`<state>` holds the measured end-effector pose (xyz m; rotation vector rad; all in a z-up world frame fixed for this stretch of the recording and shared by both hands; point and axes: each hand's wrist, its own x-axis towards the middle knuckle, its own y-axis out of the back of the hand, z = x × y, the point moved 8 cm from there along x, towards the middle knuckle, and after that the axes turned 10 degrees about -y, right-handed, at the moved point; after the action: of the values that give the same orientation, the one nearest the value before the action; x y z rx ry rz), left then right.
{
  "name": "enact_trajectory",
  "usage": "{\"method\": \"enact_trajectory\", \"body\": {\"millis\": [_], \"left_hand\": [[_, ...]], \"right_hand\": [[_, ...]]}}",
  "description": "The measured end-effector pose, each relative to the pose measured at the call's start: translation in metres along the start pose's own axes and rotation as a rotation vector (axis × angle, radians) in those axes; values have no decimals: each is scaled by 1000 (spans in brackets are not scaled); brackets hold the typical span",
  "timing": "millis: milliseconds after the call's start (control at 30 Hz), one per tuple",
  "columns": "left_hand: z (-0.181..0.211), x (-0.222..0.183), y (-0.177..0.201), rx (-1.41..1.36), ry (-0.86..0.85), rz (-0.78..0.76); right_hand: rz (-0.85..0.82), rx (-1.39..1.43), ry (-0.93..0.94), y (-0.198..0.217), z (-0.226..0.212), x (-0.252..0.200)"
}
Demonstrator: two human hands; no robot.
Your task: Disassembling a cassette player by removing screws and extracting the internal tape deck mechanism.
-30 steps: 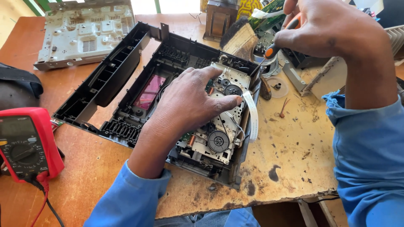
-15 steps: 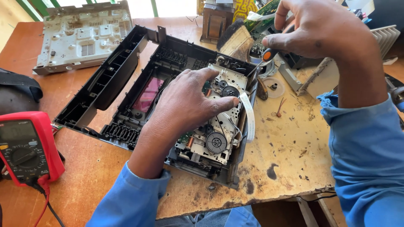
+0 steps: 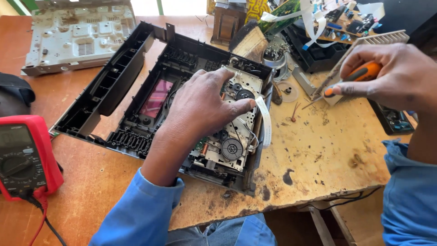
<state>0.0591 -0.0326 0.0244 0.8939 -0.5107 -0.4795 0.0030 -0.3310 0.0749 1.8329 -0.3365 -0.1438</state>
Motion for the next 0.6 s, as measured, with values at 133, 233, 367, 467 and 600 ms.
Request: {"method": "enact_trajectory", "body": {"millis": [133,233,367,467,600], "left_hand": [[3,-1,0,1,-19,-12],[5,-2,2,4,-31,-10],[4,-3,2,-4,-2,-19],[2,-2,1,0,-12,-17],[2,-1,1,11,-36,7]], "right_hand": [[-31,21,-146,-11,32,-8],[-55,-10,-121,-14,27,-16],[-106,20,-218,-21,26,-20],[-130,67,-251,-24,25,-19],[-80,-41,-238,-22,26,-16]]}}
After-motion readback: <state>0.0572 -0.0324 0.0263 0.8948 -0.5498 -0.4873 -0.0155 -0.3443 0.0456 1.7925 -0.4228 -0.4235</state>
